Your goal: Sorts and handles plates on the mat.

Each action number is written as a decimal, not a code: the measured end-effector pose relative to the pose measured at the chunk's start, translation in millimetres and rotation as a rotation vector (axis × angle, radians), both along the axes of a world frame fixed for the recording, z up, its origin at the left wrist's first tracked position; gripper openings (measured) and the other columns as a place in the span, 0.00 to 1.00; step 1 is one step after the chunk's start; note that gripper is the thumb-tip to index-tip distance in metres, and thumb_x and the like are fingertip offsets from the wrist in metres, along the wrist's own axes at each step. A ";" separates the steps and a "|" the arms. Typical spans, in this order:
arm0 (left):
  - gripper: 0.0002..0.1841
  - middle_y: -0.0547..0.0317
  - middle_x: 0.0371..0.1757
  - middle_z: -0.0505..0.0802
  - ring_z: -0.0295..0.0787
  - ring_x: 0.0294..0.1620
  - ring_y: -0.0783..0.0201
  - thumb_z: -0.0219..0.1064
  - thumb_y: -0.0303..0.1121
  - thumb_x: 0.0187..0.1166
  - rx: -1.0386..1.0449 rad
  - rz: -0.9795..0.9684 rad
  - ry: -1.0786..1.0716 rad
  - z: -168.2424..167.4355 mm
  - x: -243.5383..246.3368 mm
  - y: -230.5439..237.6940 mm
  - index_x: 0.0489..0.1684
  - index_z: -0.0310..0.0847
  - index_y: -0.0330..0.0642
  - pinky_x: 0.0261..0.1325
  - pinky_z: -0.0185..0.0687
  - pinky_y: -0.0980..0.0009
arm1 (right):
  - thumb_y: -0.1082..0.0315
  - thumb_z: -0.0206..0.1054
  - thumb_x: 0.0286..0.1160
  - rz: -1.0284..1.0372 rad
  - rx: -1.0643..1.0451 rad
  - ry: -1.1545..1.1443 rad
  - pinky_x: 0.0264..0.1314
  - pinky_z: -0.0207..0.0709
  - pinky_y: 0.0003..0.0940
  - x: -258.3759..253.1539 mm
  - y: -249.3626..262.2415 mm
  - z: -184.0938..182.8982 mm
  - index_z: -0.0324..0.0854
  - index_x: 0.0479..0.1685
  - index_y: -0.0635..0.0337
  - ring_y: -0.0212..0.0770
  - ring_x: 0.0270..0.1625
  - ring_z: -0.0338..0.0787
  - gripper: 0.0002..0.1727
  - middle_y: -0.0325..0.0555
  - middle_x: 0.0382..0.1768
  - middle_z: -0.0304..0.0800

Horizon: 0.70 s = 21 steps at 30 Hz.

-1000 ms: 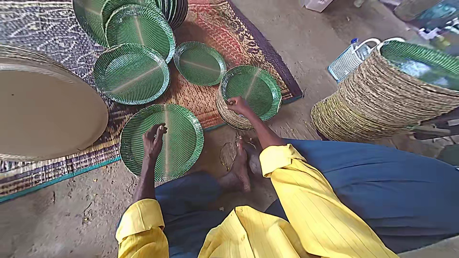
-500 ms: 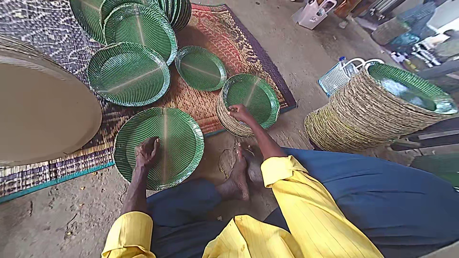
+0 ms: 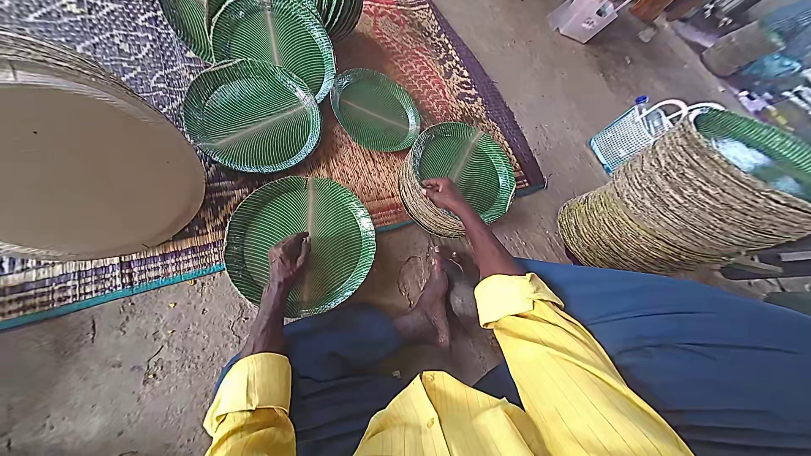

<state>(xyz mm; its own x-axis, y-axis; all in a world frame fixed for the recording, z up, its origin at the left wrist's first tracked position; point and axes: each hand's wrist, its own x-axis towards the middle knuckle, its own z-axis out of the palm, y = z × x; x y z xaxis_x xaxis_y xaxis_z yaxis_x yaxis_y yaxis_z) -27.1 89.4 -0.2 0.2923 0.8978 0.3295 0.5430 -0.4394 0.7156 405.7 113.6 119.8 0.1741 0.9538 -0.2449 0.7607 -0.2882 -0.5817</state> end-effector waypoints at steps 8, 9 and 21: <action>0.22 0.34 0.43 0.96 0.96 0.44 0.38 0.55 0.37 0.85 0.051 -0.020 0.011 -2.2 0.7 -0.7 0.52 0.90 0.27 0.52 0.86 0.39 | 0.69 0.64 0.86 0.007 0.022 0.061 0.70 0.79 0.50 2.6 -5.2 3.1 0.80 0.72 0.69 0.54 0.61 0.90 0.20 0.65 0.62 0.89; 0.22 0.35 0.43 0.96 0.96 0.44 0.38 0.54 0.38 0.84 0.055 -0.010 0.011 -1.5 0.7 0.0 0.51 0.90 0.27 0.52 0.86 0.40 | 0.69 0.64 0.86 0.015 0.032 0.059 0.70 0.79 0.50 3.9 -4.6 1.8 0.81 0.71 0.70 0.55 0.61 0.91 0.20 0.66 0.62 0.89; 0.21 0.33 0.46 0.95 0.95 0.48 0.37 0.56 0.36 0.83 0.032 0.018 -0.009 -1.3 -3.4 3.6 0.53 0.90 0.26 0.57 0.85 0.39 | 0.69 0.70 0.80 -0.152 -0.012 0.086 0.70 0.77 0.55 -6.8 0.4 6.6 0.87 0.64 0.66 0.54 0.62 0.89 0.17 0.62 0.58 0.91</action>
